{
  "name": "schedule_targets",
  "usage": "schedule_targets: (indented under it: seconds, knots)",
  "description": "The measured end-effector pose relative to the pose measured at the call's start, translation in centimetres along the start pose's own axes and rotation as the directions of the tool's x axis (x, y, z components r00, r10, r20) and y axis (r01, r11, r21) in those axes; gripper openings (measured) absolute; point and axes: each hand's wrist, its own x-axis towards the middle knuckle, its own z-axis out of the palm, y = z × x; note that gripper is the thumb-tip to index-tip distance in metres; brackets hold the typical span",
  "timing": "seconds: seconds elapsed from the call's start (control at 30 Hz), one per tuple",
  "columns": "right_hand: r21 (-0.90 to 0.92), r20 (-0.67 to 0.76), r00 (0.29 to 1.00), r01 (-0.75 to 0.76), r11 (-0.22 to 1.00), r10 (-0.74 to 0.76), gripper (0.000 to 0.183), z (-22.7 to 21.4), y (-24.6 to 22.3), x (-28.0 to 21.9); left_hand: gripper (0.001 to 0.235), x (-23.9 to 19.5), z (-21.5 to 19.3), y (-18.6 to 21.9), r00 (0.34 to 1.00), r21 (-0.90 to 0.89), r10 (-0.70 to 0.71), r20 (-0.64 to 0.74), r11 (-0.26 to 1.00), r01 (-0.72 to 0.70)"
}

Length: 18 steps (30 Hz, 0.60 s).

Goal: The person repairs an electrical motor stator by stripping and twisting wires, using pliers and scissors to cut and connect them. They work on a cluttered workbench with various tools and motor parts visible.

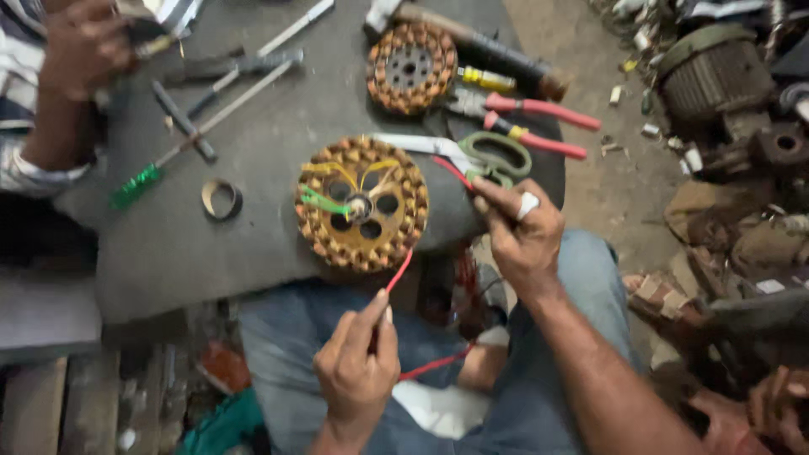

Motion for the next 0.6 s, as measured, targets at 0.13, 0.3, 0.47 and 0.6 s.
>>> schedule_targets:
  seconds: [0.13, 0.3, 0.47, 0.6]
  knots:
    - [0.002, -0.027, 1.000, -0.013, 1.000, 0.013, 0.029, 0.0, -0.2, 0.0, 0.029, 0.0, 0.5, -0.3, 0.998, 0.045, -0.029, -0.047, 0.999, 0.031]
    - [-0.016, -0.028, 0.999, -0.026, 1.000, 0.025, 0.029, 0.0, 0.3, -0.2, 0.029, -0.6, 0.9, -0.9, 0.998, 0.039, -0.063, -0.031, 0.997, 0.064]
    - [-0.005, -0.070, 0.998, -0.001, 1.000, 0.001, 0.029, 0.0, 0.2, -0.3, 0.030, -0.7, 0.7, -1.1, 0.999, 0.034, -0.051, -0.010, 0.998, 0.051]
    - [0.005, -0.013, 1.000, 0.013, 1.000, -0.013, 0.029, 0.3, -0.4, -0.3, 0.030, -0.2, 0.4, -0.6, 0.999, 0.044, -0.042, -0.011, 0.998, 0.043]
